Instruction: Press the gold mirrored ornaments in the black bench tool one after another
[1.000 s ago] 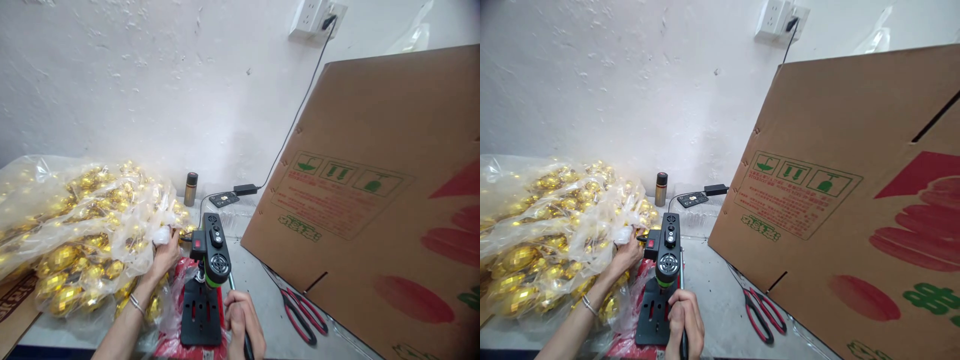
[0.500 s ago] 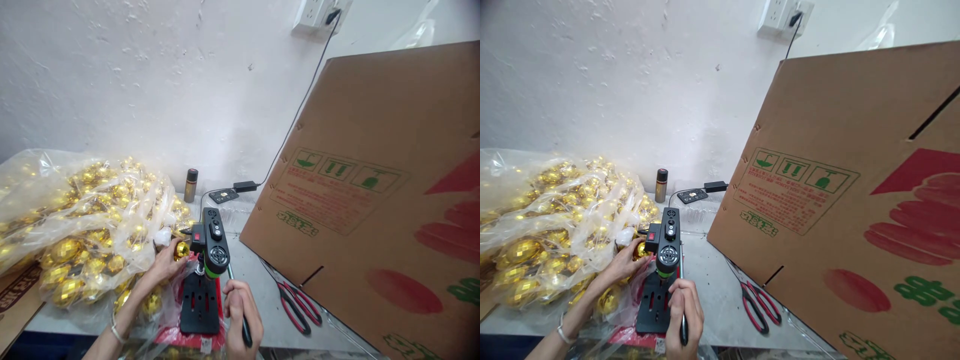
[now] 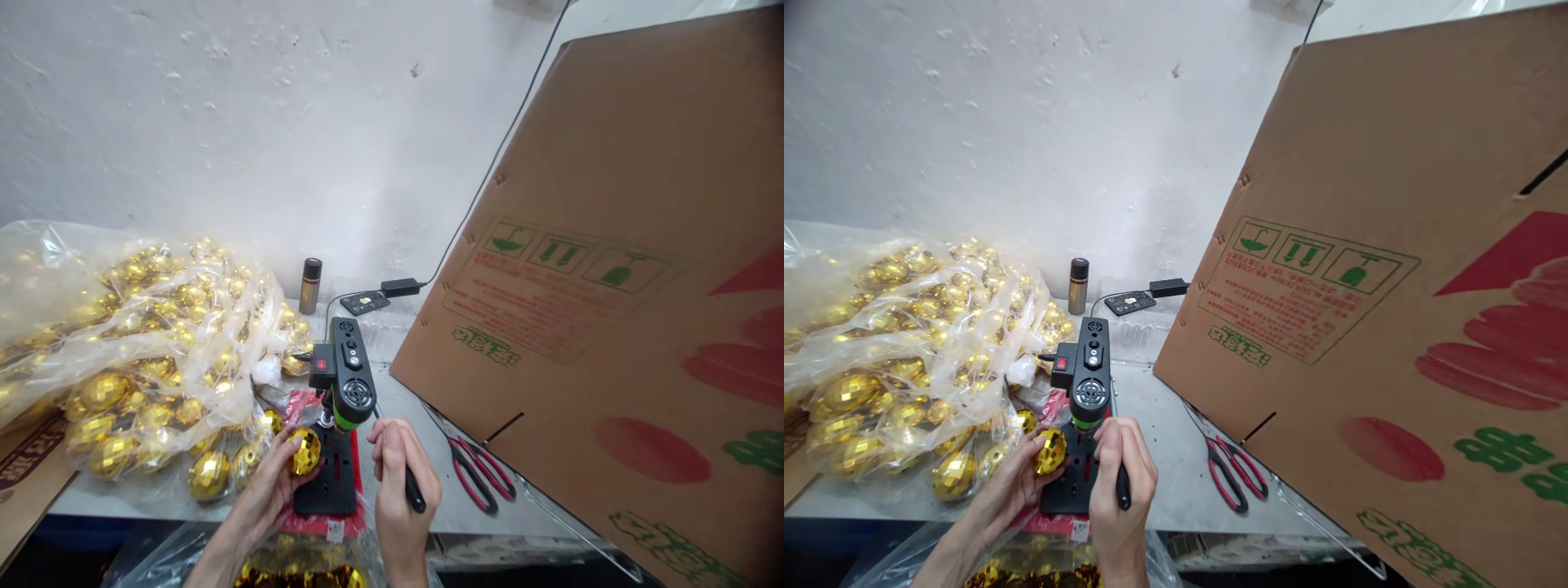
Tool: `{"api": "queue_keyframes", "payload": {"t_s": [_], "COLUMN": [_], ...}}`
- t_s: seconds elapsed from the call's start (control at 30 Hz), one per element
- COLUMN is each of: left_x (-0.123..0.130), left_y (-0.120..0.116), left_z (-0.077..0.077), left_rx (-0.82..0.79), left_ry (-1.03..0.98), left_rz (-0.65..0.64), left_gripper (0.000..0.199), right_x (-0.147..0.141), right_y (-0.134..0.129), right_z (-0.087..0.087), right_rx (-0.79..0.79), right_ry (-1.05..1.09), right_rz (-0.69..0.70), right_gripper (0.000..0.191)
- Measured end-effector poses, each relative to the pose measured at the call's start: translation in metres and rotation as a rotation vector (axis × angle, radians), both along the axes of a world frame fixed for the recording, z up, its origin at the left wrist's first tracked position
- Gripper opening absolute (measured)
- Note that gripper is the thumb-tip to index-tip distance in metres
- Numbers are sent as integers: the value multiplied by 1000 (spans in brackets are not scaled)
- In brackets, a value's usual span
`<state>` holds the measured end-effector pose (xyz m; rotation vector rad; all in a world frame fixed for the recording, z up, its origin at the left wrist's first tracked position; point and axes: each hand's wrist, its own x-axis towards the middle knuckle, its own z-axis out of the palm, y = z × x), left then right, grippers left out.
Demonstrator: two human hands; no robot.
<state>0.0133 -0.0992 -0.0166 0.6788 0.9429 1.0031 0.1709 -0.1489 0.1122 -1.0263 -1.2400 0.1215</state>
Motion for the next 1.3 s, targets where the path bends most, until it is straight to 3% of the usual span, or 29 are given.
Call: {"api": "queue_keyframes", "payload": {"t_s": [0.17, 0.33, 0.47, 0.63, 0.9, 1.13, 1.3], "left_x": [18, 29, 34, 33, 26, 23, 27], "left_y": [4, 8, 7, 5, -5, -3, -5], "left_z": [-21, -38, -49, -63, -61, -80, -68], "left_rx": [52, 358, 574, 709, 875, 1051, 1055], "left_ry": [139, 554, 670, 736, 869, 984, 981], "left_rz": [111, 246, 267, 256, 155, 214, 175], "left_gripper": [62, 76, 66, 52, 44, 52, 48], "right_x": [1, 2, 3, 4, 3, 4, 4], "right_y": [-2, -3, -5, -6, -7, -7, -9], "right_z": [-1, 1, 0, -3, -1, -4, -5], "right_rx": [-6, -16, -23, -8, -5, 6, 9], "right_ry": [-23, -47, -76, -85, -97, -117, -120], "right_rz": [17, 12, 35, 46, 39, 24, 23], "right_gripper": [38, 36, 33, 31, 30, 30, 31]}}
